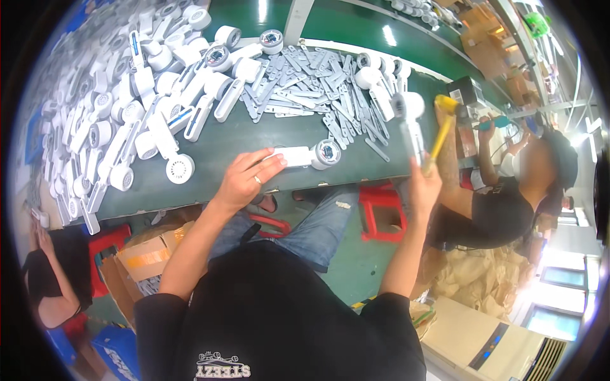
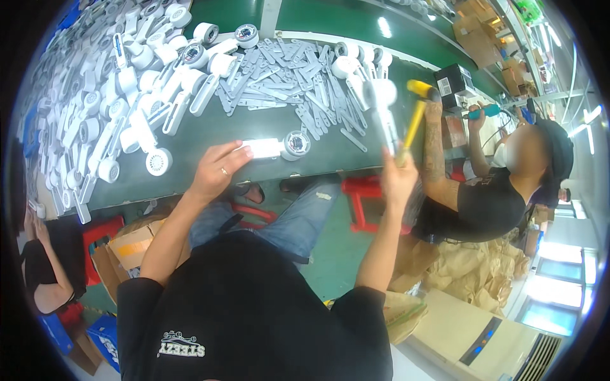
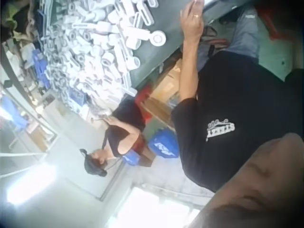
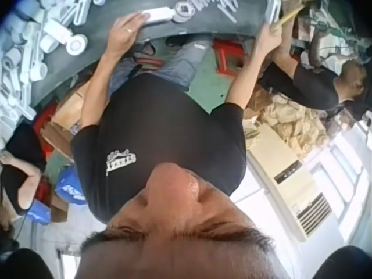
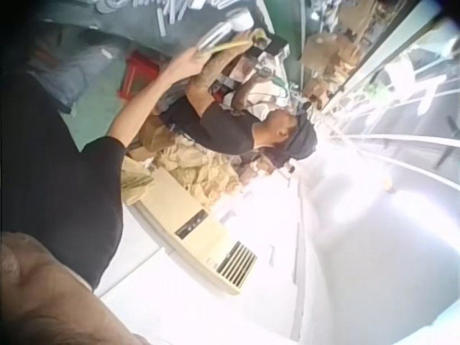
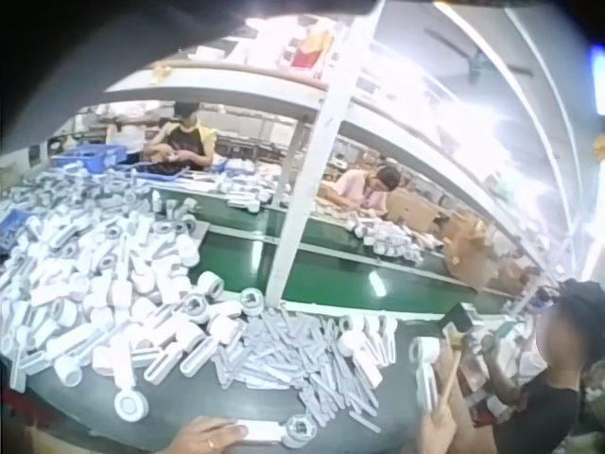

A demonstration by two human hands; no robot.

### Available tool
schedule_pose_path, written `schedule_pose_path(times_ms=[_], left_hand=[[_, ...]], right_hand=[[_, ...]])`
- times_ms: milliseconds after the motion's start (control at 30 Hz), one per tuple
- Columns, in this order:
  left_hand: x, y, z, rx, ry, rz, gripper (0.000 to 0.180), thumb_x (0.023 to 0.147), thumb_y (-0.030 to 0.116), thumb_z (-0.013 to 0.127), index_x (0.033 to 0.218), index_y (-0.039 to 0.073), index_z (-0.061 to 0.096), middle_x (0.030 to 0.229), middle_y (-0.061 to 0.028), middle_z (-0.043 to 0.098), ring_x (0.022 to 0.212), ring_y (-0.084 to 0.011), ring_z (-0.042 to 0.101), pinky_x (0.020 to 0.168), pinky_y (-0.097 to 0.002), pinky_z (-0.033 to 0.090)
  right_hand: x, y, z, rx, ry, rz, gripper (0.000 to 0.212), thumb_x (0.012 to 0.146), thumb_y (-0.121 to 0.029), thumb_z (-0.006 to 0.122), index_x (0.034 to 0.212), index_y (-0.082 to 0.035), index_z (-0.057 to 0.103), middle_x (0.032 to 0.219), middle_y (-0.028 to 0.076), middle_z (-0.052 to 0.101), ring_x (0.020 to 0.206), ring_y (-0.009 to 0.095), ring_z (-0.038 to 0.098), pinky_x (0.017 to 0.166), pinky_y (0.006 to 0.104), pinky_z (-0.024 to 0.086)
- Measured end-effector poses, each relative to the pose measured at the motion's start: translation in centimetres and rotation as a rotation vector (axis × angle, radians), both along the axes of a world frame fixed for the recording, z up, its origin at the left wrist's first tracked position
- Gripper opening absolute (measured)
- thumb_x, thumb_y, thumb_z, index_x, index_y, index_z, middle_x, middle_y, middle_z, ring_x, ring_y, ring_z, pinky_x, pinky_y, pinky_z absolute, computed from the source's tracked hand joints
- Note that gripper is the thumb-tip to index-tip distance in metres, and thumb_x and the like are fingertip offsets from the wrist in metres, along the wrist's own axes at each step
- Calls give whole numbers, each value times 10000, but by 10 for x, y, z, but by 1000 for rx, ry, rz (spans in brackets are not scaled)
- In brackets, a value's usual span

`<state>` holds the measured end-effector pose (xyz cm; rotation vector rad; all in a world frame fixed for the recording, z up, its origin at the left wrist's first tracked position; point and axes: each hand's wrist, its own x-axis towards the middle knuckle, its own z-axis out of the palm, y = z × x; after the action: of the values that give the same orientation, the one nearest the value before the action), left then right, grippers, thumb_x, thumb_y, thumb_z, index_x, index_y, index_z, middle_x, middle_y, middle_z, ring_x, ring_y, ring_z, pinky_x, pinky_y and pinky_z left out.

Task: Using a mallet to assemble small plastic parts on a factory assembly line.

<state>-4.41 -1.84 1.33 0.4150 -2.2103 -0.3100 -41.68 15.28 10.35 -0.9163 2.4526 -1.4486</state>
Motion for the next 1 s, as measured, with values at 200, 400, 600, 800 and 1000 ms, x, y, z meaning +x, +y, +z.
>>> schedule_pose_path(times_ms=[200,400,600,800,1000], left_hand=[[40,21,26,-136,-50,56,412,812,108,759,1225,108,760,1206,-54,767,1160,-281,726,867,-377,587],[137,54,81,4,110,470,279,820,-37,827,1075,76,812,1125,-128,779,1029,-303,750,877,-387,616],[278,-24,121,369,540,1278,386,968,150,794,1339,53,750,905,-20,706,778,-77,524,738,-263,481],[466,-227,74,80,741,1457,428,907,300,834,1290,113,793,677,-20,676,613,-119,562,654,-329,483],[533,-356,58,406,909,1352,470,936,120,789,1327,-116,678,980,-152,780,781,-199,752,679,-325,605]], right_hand=[[52,-23,-28,221,-90,303,476,956,-212,789,1350,38,693,798,-33,585,734,69,512,668,262,451],[95,-58,-32,402,-215,698,363,940,-214,792,1228,2,739,782,0,642,711,98,571,655,302,487],[108,-87,-54,420,-304,709,365,941,-194,771,1247,1,728,770,19,630,728,114,574,685,314,491],[107,-88,-64,343,-297,678,350,933,-147,769,1264,-39,730,728,1,623,563,95,536,519,302,426],[117,-78,-47,411,-369,566,357,925,-197,792,1241,-44,724,715,26,644,510,106,547,459,303,414]])
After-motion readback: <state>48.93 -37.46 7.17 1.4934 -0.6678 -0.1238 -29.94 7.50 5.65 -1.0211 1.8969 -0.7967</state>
